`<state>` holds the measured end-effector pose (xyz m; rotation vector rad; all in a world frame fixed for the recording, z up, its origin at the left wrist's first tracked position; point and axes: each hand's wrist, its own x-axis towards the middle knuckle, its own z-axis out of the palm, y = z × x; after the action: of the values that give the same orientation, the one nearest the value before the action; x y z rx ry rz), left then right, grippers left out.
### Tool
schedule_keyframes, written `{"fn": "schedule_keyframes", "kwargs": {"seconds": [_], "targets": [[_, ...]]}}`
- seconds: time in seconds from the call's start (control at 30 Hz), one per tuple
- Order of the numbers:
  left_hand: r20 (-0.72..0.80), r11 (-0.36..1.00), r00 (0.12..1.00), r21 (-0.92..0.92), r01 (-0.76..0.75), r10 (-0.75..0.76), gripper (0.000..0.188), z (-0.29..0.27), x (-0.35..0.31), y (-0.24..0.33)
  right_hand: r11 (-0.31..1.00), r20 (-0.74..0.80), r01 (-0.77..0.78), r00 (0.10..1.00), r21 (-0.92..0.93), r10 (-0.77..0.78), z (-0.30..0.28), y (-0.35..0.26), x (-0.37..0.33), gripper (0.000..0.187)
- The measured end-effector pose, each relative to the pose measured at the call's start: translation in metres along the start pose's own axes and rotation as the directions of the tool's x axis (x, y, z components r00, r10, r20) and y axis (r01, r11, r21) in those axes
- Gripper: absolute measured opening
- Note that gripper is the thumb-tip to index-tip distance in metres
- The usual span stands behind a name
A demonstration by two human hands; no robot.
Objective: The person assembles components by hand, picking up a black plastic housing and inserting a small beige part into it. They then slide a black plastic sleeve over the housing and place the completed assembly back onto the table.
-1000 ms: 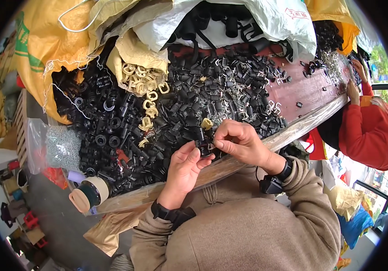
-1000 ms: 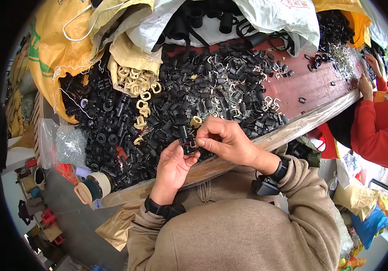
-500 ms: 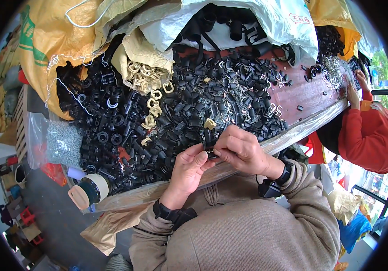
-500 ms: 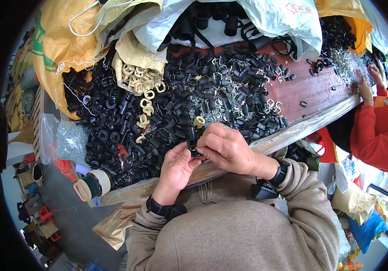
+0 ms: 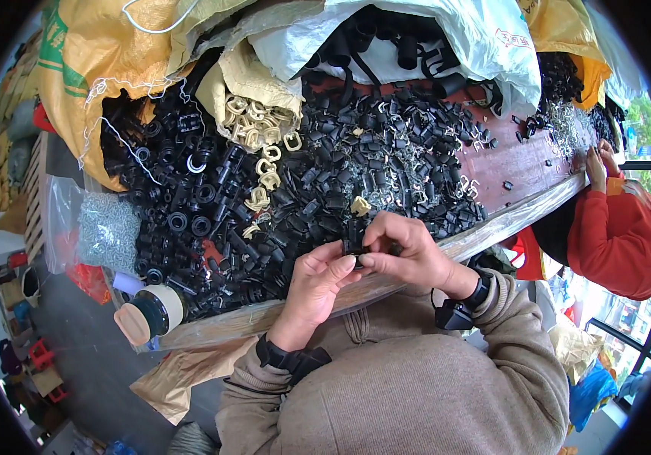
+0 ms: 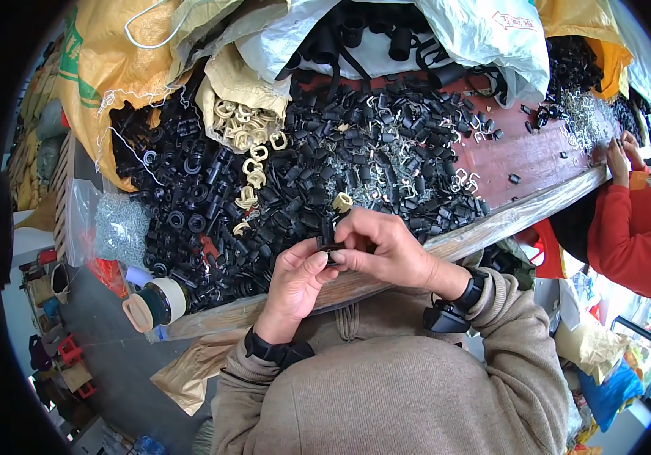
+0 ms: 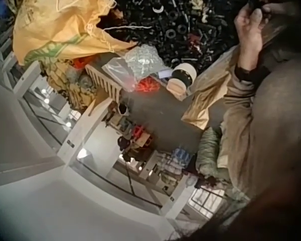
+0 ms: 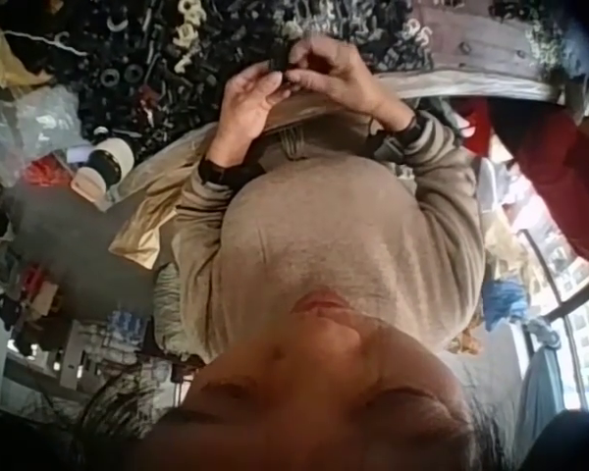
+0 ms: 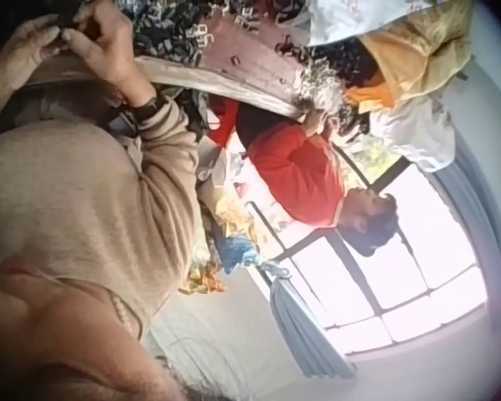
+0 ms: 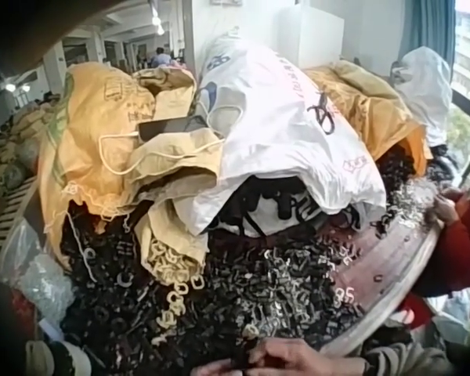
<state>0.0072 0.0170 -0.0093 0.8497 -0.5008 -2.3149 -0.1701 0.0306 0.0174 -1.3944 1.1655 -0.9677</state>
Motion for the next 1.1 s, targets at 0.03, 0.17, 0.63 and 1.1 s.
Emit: {"fn": "schedule_keyframes", "kwargs": {"seconds": [0.03,0.17,0.63,1.1], "targets": [[-0.001,1.0,1.0,-0.005,0.001,-0.001,0.024,0.001,0.0,0.001,0.983,0.0,-0.134,0.991,0.127,0.135,0.0,-0.001,0.0,0.014],[-0.02,0.998,0.998,-0.018,-0.052,0.051,0.026,-0.005,-0.001,0.001,0.954,-0.23,-0.133,0.971,-0.268,0.07,-0.006,-0.004,0.017,0.011],[-0.007,0.996,0.998,-0.052,-0.068,0.068,0.033,-0.011,-0.002,-0.003,0.945,0.051,0.185,0.983,-0.269,-0.177,-0.021,-0.01,0.023,0.01],[0.017,0.998,1.0,-0.052,-0.021,0.022,0.036,-0.011,-0.004,-0.007,0.956,0.258,0.224,0.951,-0.189,-0.172,-0.012,-0.019,0.022,0.012]]}}
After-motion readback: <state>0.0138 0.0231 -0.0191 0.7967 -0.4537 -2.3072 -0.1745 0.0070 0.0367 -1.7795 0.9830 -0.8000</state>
